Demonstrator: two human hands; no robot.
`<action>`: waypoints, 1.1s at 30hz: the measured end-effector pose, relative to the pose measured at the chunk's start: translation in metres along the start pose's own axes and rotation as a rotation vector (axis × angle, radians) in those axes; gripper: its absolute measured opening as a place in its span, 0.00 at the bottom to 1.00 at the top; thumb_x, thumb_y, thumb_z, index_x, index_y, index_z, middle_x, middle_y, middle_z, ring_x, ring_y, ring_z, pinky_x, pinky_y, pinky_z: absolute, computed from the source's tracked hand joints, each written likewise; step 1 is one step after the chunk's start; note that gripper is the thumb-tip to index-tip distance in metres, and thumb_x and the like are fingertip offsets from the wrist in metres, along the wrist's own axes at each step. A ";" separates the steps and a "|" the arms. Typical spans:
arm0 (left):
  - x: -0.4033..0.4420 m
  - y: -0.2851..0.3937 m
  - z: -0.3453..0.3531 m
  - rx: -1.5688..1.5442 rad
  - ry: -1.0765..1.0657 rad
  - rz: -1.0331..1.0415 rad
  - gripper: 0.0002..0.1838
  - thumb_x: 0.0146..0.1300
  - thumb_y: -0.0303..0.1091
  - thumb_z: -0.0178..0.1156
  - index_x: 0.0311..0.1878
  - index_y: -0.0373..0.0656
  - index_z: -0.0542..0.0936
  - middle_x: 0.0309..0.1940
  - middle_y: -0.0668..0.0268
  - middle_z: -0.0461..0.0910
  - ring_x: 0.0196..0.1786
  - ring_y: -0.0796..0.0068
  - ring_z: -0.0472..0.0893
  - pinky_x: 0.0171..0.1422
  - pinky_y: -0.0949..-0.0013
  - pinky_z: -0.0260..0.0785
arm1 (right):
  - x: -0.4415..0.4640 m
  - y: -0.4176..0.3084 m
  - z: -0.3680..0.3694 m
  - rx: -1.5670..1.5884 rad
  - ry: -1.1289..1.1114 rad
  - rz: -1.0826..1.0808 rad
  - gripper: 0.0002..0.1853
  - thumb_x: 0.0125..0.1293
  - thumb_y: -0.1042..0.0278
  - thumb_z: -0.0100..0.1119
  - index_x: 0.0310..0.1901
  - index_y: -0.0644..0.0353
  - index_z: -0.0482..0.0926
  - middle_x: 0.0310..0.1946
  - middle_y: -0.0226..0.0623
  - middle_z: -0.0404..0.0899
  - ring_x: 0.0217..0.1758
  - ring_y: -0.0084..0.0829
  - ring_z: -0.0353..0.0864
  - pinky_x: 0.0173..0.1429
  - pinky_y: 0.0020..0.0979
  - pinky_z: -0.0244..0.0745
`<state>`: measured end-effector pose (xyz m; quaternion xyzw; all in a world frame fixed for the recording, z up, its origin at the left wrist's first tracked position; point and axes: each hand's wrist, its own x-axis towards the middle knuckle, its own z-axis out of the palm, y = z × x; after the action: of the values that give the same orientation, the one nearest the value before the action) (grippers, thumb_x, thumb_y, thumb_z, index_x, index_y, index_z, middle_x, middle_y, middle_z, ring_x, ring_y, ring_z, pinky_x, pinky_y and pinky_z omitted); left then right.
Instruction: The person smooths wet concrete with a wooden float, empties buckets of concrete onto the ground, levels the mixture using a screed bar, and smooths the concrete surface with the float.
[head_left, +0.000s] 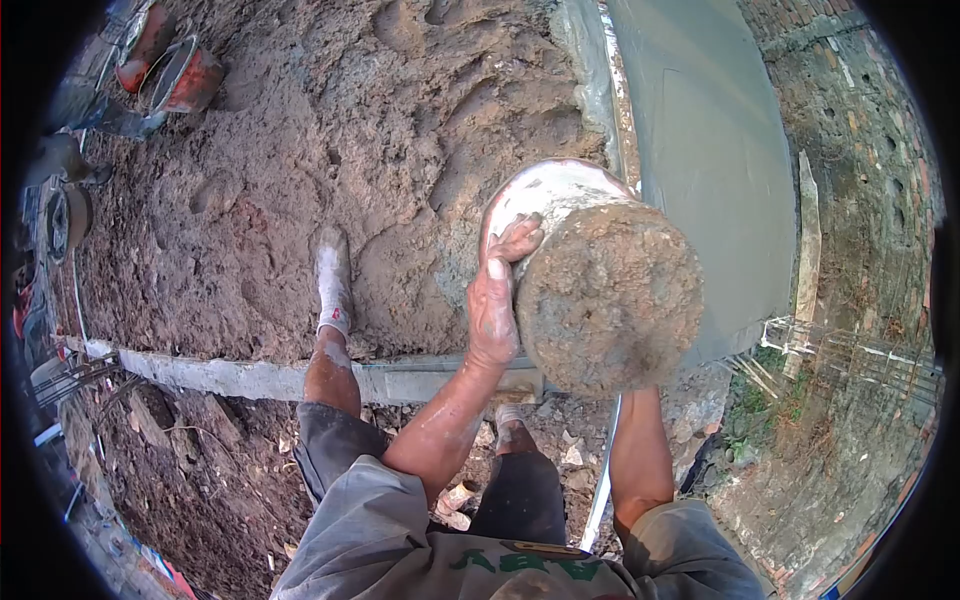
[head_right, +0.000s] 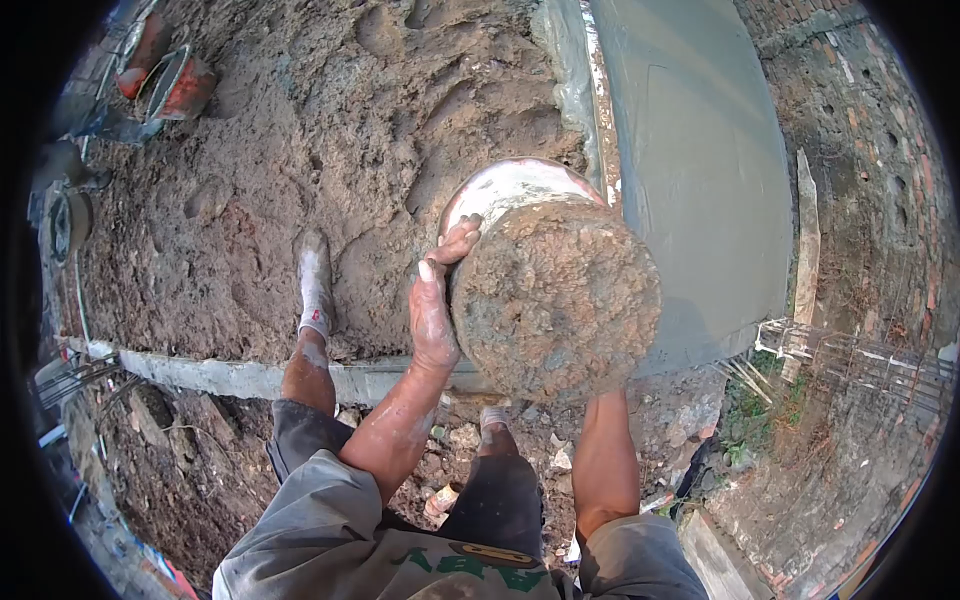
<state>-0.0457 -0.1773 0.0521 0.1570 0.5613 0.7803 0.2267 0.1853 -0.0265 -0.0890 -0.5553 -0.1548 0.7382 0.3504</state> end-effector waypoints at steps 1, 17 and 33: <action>0.003 -0.027 -0.012 -0.144 0.046 -0.109 0.31 0.76 0.54 0.34 0.54 0.34 0.76 0.59 0.52 0.75 0.67 0.59 0.67 0.75 0.59 0.51 | 0.009 0.015 -0.009 -0.025 0.054 0.042 0.28 0.73 0.47 0.43 0.62 0.62 0.71 0.55 0.41 0.76 0.55 0.41 0.77 0.59 0.41 0.71; -0.015 -0.014 -0.002 0.270 0.039 -0.181 0.28 0.77 0.48 0.35 0.56 0.35 0.76 0.60 0.56 0.73 0.66 0.64 0.68 0.73 0.63 0.53 | 0.011 0.050 -0.038 -0.074 0.118 -0.011 0.26 0.73 0.53 0.40 0.63 0.61 0.70 0.58 0.38 0.74 0.58 0.37 0.74 0.62 0.39 0.69; 0.028 0.096 0.080 0.140 -0.310 0.330 0.28 0.73 0.54 0.40 0.55 0.38 0.75 0.61 0.52 0.74 0.74 0.49 0.58 0.77 0.42 0.33 | -0.068 -0.124 0.053 0.026 -0.199 -0.179 0.25 0.72 0.53 0.42 0.62 0.61 0.68 0.59 0.38 0.71 0.58 0.37 0.73 0.62 0.39 0.67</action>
<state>-0.0465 -0.1242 0.1682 0.3798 0.5393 0.7326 0.1679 0.1885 0.0224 0.0538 -0.4585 -0.2282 0.7574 0.4051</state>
